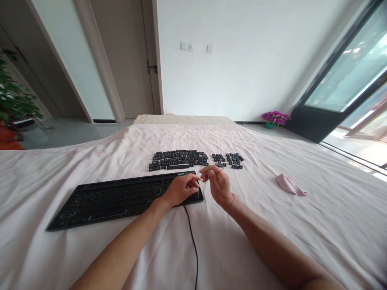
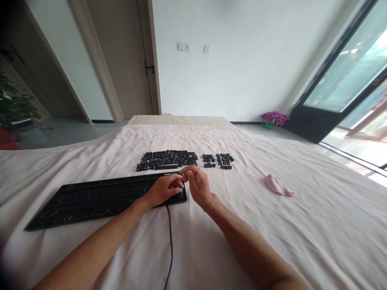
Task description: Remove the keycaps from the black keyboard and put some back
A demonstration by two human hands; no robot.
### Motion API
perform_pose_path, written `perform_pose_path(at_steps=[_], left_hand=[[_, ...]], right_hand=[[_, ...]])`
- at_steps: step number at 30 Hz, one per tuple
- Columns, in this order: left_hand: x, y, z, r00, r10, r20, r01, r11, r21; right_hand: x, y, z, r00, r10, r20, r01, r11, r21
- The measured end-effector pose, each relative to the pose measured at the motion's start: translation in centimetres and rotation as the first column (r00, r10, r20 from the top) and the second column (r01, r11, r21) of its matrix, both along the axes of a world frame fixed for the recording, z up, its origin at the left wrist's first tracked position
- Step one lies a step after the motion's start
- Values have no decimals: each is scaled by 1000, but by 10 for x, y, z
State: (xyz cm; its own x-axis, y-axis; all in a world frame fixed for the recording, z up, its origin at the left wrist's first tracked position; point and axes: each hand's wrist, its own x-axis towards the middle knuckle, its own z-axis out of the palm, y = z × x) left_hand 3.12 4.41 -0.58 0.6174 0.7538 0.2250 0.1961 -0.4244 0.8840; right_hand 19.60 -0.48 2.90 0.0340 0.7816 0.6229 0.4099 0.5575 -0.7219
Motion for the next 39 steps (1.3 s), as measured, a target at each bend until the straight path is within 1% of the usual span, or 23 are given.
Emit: perform_pose_path(at_steps=[1, 3, 5, 6, 9, 11, 14, 16, 19, 21, 23, 24, 25, 26, 28, 31, 33, 35, 39], left_hand=[[0, 1, -1, 998, 21, 53, -18, 998, -60], [0, 4, -2, 986, 79, 149, -53, 984, -171], [0, 7, -3, 965, 134, 224, -76, 965, -253], [0, 7, -3, 955, 154, 253, -81, 958, -275], [-1, 8, -2, 933, 199, 299, -117, 956, -270], [-1, 8, -2, 926, 218, 307, -142, 958, -250], [-2, 7, -2, 928, 220, 300, -158, 963, -216], [-2, 6, -2, 934, 216, 284, -164, 967, -194], [-2, 3, -2, 942, 205, 265, -158, 970, -187], [-2, 1, 0, 944, 192, 270, -136, 967, -216], [-1, -1, 1, 948, 175, 265, -109, 963, -245], [-1, -2, 2, 954, 170, 248, -108, 964, -244], [-1, -3, 2, 959, 169, 228, -114, 965, -234], [0, -4, 2, 964, 161, 210, -112, 967, -227], [1, -5, 2, 969, 152, 193, -110, 971, -213], [1, -6, 1, 974, 147, 171, -116, 976, -184], [2, -6, 1, 979, 144, 144, -119, 979, -168], [2, -6, 1, 983, 143, 118, -124, 980, -157], [2, -6, 1, 986, 142, 91, -129, 982, -136]], right_hand=[[2, 1, 3, 999, -43, 6, 44, 998, -47], [6, 3, 7, 989, -116, 88, 129, 980, -149], [9, 3, 6, 975, -140, 172, 180, 952, -247], [10, 2, 4, 973, -125, 196, 180, 939, -294], [10, -3, -4, 980, -31, 196, 113, 900, -420], [7, -5, -10, 986, -5, 167, 87, 871, -484], [0, -6, -19, 993, -27, 115, 87, 832, -548], [-4, -4, -25, 996, -42, 76, 78, 817, -571], [2, 0, -32, 996, -69, 50, 85, 825, -558], [20, 3, -34, 992, -112, 65, 130, 839, -529], [50, 7, -33, 976, -195, 94, 216, 836, -504], [69, 8, -31, 960, -255, 116, 278, 826, -491], [89, 9, -29, 934, -326, 145, 355, 804, -477], [110, 9, -27, 895, -402, 192, 444, 769, -460], [150, 9, -22, 797, -509, 324, 603, 671, -431], [195, 10, -19, 723, -574, 384, 690, 587, -423], [213, 13, -19, 692, -597, 407, 722, 545, -427], [223, 18, -22, 665, -610, 431, 746, 506, -434], [233, 30, -28, 641, -605, 472, 765, 462, -448]])
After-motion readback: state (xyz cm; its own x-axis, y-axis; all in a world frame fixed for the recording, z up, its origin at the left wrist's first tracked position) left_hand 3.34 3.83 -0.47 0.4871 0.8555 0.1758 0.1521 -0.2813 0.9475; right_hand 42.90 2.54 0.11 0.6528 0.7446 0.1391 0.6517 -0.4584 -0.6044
